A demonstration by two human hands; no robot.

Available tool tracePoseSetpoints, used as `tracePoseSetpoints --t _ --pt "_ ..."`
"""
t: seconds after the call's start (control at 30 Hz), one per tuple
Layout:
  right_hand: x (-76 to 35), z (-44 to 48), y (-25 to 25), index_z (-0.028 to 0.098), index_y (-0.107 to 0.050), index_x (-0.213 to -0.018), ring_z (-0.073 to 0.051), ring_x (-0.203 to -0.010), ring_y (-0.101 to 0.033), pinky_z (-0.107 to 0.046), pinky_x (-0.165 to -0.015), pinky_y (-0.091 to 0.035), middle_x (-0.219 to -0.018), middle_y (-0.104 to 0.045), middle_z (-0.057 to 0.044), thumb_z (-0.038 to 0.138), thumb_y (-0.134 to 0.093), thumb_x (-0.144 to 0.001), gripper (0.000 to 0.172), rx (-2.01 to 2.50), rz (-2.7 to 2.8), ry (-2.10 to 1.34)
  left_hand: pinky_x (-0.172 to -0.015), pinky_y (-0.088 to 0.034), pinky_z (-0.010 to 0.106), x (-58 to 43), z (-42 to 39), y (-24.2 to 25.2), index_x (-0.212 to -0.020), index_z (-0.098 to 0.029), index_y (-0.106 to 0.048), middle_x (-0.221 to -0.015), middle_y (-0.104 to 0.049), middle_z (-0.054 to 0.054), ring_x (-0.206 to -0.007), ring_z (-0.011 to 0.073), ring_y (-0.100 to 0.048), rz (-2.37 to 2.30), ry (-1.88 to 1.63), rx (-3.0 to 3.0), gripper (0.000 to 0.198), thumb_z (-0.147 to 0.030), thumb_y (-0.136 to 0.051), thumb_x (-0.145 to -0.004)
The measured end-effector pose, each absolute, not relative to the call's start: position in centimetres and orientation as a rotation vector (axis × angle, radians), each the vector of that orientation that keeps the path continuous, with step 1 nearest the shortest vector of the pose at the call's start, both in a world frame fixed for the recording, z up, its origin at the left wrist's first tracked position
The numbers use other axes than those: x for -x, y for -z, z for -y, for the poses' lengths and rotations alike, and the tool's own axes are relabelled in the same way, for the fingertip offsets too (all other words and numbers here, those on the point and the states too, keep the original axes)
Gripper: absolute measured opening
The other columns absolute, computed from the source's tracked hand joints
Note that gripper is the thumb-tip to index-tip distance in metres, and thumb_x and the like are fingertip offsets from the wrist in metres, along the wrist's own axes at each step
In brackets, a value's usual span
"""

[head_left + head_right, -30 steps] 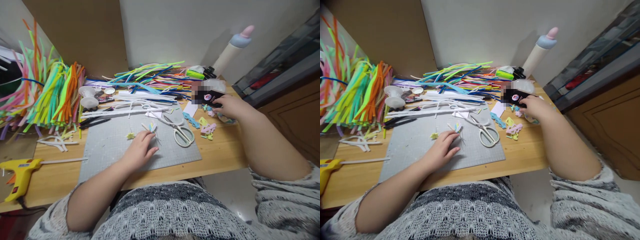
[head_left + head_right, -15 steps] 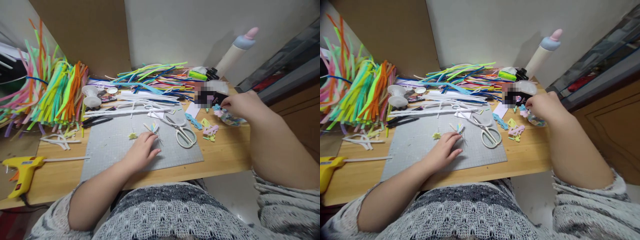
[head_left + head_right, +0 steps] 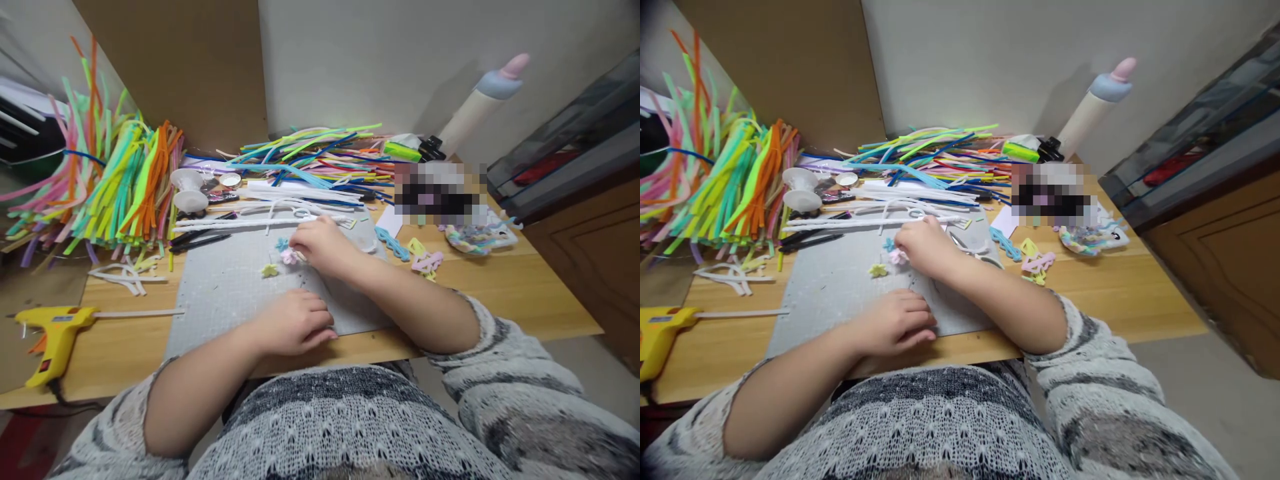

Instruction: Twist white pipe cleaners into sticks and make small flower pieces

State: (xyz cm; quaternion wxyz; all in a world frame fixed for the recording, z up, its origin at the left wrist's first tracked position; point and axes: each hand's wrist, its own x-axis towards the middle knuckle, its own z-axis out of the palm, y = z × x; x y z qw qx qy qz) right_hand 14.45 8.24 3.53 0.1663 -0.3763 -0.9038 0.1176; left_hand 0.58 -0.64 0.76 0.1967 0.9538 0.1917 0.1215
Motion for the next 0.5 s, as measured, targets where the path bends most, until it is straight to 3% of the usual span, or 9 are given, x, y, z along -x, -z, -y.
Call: tracePoseSetpoints --t 0.27,0.4,0.5 --pt "-16.4 -10.2 -5.3 0.020 -0.061 -0.107 -0.018 -0.095 -0.059 -0.034 -0.086 -0.030 -0.106 -0.066 -0.005 0.018 -0.049 -0.084 0.026 1.156 2.404 -0.378 -0.069 -0.042 0.031 -0.3 0.4 -0.8 -0.086 -0.017 -0.062 -0.076 -0.061 0.004 -0.074 0.0163 -0.055 -0.584 -0.328 -2.661 0.033 -0.038 -0.036 -0.092" --pt "-24.9 -12.0 -8.2 0.018 -0.063 -0.105 -0.020 -0.097 -0.057 -0.033 -0.081 -0.036 -0.107 -0.066 -0.009 0.021 -0.043 -0.085 0.029 1.568 2.217 -0.067 -0.068 -0.042 0.030 -0.3 0.5 -1.0 -0.085 -0.017 -0.062 -0.076 -0.061 0.004 -0.074 0.0158 -0.054 -0.588 -0.323 -2.667 0.032 -0.036 -0.036 -0.092" --pt "-32.3 -13.5 -9.4 0.017 -0.066 -0.104 -0.023 -0.093 -0.056 -0.037 -0.081 -0.033 -0.100 -0.067 -0.013 0.025 -0.045 -0.085 0.029 2.105 2.060 0.289 -0.067 -0.042 0.030 -0.3 0.6 -1.1 -0.085 -0.017 -0.062 -0.076 -0.061 0.004 -0.074 0.0156 -0.054 -0.597 -0.327 -2.672 0.032 -0.035 -0.036 -0.093"
